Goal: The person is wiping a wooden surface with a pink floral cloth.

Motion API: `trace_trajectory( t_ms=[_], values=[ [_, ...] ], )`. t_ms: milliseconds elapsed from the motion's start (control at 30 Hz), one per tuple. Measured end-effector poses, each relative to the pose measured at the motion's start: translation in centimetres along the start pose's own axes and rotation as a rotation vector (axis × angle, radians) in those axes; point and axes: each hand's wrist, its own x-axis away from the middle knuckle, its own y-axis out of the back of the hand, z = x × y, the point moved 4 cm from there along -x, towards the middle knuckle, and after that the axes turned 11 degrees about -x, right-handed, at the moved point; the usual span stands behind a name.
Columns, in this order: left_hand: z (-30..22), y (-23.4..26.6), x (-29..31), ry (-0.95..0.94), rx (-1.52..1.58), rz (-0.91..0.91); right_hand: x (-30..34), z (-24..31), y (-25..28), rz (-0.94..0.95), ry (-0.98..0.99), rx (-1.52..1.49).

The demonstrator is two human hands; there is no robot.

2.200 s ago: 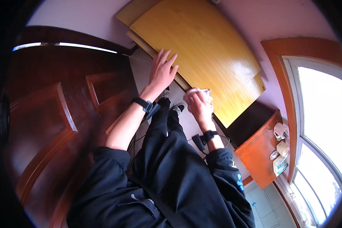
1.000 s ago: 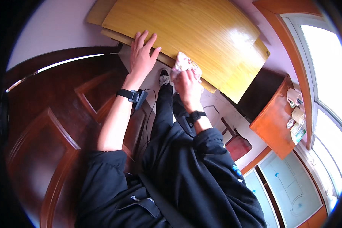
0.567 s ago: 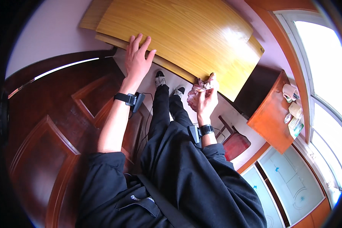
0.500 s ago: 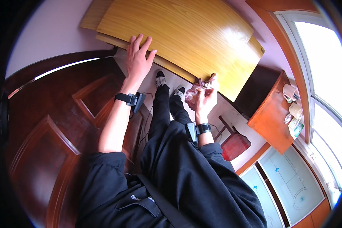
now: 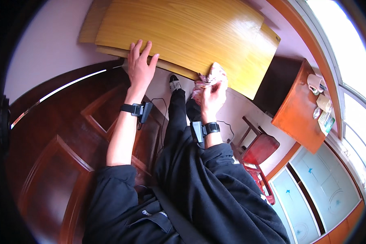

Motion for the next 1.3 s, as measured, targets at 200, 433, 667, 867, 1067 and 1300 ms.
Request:
trace_trajectory(
  t_ms=[200, 433, 667, 867, 1067, 1300],
  values=[
    [0.5, 0.1, 0.1, 0.006, -0.015, -0.015, -1.2, -2.3, 4.0, 0.053, -0.072, 0.032],
    [0.1, 0.2, -0.2, -0.014, 0.034, -0.039, 0.4, 0.6, 0.1, -0.051, -0.136, 0.06],
    [-0.1, -0.1, 0.0, -0.056, 0.014, -0.036, 1.4, 5.3, -6.2, 0.08, -0.083, 0.016],
    [0.0, 0.0, -0.1, -0.016, -0.04, 0.012, -0.5, -0.2, 1.0, -0.039, 0.045, 0.035],
    [-1.1, -0.1, -0.3, -0.023, -0.034, 0.019, -2.5, -11.3, 12.1, -0.208, -0.142, 0.302],
    [0.3, 0.5, 0.2, 0.0, 0.042, -0.051, -3.3, -5.7, 13.2, 0.046, -0.262, -0.264]
  ],
)
